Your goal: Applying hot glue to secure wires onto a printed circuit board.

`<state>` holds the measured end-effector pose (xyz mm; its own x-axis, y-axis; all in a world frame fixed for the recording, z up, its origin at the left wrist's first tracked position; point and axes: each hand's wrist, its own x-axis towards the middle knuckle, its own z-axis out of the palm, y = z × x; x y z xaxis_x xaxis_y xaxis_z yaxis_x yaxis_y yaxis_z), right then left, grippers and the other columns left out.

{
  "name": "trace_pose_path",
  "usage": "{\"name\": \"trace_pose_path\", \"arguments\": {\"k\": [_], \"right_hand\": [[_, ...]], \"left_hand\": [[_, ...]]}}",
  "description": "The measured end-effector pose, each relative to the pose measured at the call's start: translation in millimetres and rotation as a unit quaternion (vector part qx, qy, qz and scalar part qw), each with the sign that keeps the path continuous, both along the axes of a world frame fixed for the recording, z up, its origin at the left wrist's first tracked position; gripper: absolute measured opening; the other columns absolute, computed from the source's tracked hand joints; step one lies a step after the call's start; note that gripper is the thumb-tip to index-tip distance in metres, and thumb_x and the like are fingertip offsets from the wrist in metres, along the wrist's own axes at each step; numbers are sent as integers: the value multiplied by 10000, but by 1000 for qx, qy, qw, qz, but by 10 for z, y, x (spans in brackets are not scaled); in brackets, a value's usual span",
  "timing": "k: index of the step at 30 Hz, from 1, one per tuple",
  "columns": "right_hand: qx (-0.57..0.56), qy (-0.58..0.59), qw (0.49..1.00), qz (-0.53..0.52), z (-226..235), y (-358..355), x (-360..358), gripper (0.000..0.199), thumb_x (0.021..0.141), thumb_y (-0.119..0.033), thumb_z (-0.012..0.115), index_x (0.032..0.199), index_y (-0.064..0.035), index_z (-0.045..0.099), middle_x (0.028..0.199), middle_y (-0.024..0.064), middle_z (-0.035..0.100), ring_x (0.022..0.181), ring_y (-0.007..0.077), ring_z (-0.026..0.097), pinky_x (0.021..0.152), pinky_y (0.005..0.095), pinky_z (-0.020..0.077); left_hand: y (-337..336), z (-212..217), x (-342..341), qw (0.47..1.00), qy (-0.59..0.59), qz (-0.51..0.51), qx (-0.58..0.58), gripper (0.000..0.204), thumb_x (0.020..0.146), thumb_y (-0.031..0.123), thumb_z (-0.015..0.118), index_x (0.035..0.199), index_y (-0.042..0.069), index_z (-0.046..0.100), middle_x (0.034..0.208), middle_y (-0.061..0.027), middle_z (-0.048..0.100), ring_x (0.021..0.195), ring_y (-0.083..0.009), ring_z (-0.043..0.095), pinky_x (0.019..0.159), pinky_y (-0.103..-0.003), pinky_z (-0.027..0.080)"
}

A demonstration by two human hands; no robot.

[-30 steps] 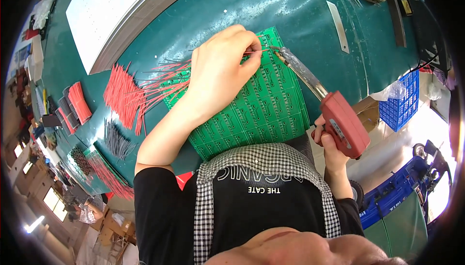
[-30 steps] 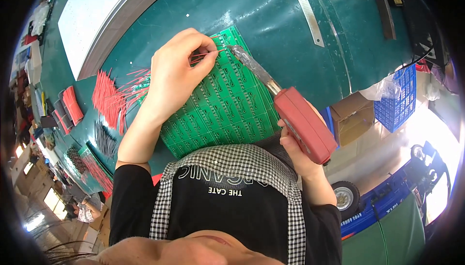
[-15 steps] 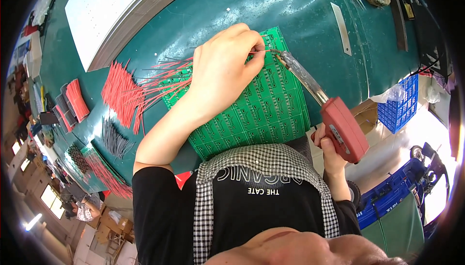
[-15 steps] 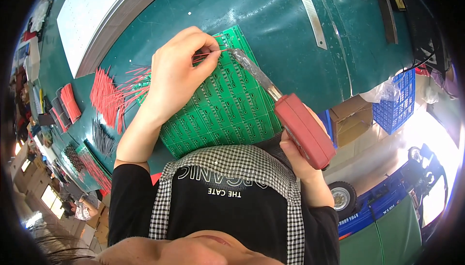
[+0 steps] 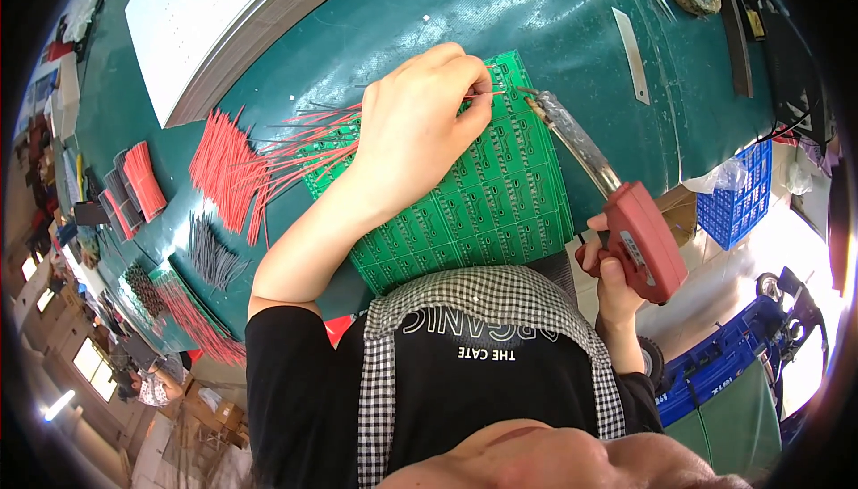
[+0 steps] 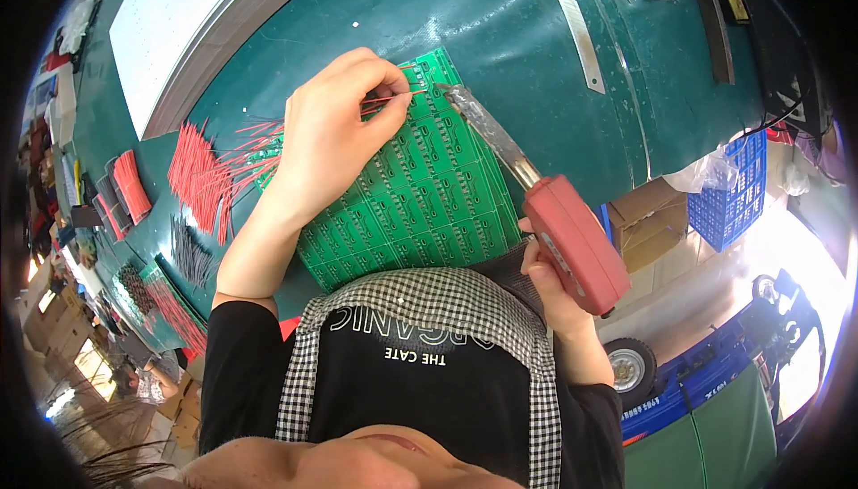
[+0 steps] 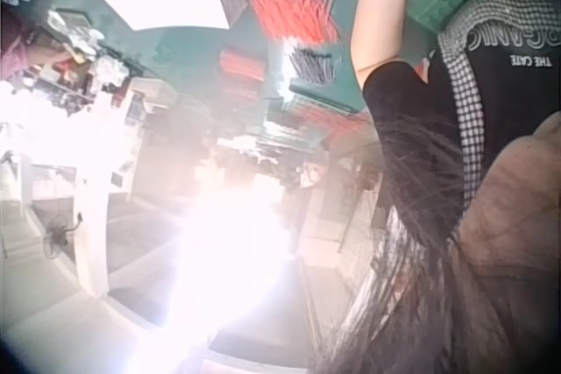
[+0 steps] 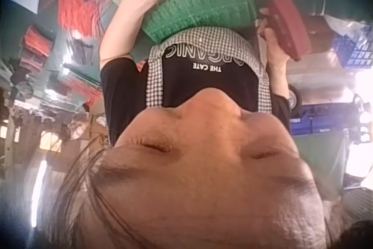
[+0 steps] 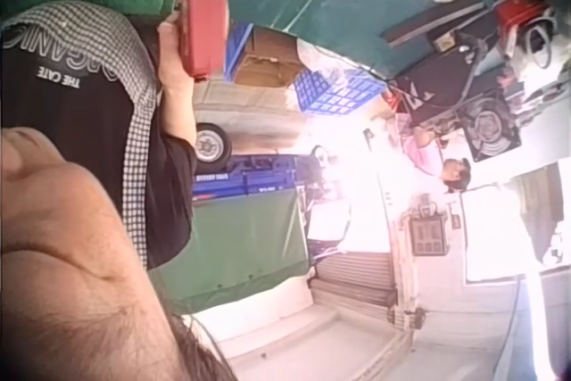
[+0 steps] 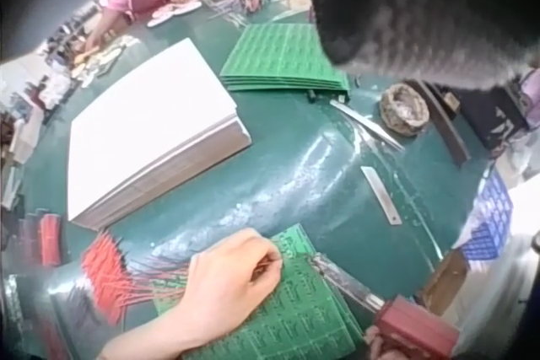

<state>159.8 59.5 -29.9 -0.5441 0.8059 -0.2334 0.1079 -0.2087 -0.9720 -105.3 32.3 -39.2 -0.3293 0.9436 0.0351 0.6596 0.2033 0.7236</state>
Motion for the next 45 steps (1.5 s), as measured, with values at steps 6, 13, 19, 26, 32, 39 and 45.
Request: {"name": "trace_pose_path", "arguments": {"k": [6, 13, 19, 26, 32, 39, 45], "right_hand": [[37, 6, 997, -70, 50, -142, -2, 528, 812, -285, 625, 1151, 60, 413, 1011, 170, 540, 542, 127, 480, 480, 240, 416], [115, -7, 991, -71, 49, -286, -15, 493, 804, -317, 621, 1089, 44, 442, 997, 139, 533, 530, 137, 481, 473, 240, 417], [115, 9, 990, -86, -28, -449, 35, 461, 815, -268, 607, 1110, 37, 424, 1011, 142, 525, 546, 137, 480, 475, 227, 400], [80, 14, 993, -89, 78, -666, -48, 485, 823, -273, 612, 1153, 27, 419, 1049, 150, 526, 577, 127, 496, 457, 244, 453], [143, 48, 987, -48, 47, -661, 51, 453, 829, -197, 600, 1165, 40, 410, 1042, 187, 525, 576, 152, 509, 491, 268, 476], [128, 65, 988, -49, 149, -692, 53, 432, 841, -176, 580, 1173, 41, 408, 1041, 189, 525, 587, 147, 517, 515, 271, 501], [129, 72, 988, -50, 115, -625, 134, 425, 844, -170, 571, 1176, 39, 408, 1042, 187, 526, 584, 143, 515, 512, 273, 503]], "left_hand": [[-56, -91, -6, 995, 94, -15, 13, 93, 749, 138, 576, 751, 49, 549, 758, -87, 531, 714, -273, 564, 600, -377, 457], [-909, 127, -317, 944, 308, 61, 97, 80, 716, 130, 611, 734, 72, 560, 777, -68, 532, 749, -248, 536, 670, -362, 427], [-2610, 142, -1187, 885, 325, 314, -116, 170, 712, 131, 667, 831, 22, 612, 844, -98, 606, 816, -297, 558, 725, -372, 434], [-3305, -69, -1279, 932, 184, 290, -112, 154, 712, 98, 655, 819, -8, 623, 803, -119, 594, 754, -261, 578, 674, -321, 442], [-3293, 73, -1263, 907, 248, 304, -151, 145, 782, 115, 598, 862, 0, 632, 854, -145, 620, 791, -321, 592, 695, -363, 453], [-3219, 94, -1204, 897, 342, 247, -134, 140, 811, 107, 563, 919, 31, 611, 851, -143, 602, 748, -321, 586, 639, -356, 458], [-3152, 128, -1171, 905, 322, 226, -160, 153, 795, 92, 569, 930, 31, 605, 809, -143, 584, 728, -325, 573, 639, -370, 453]]}}
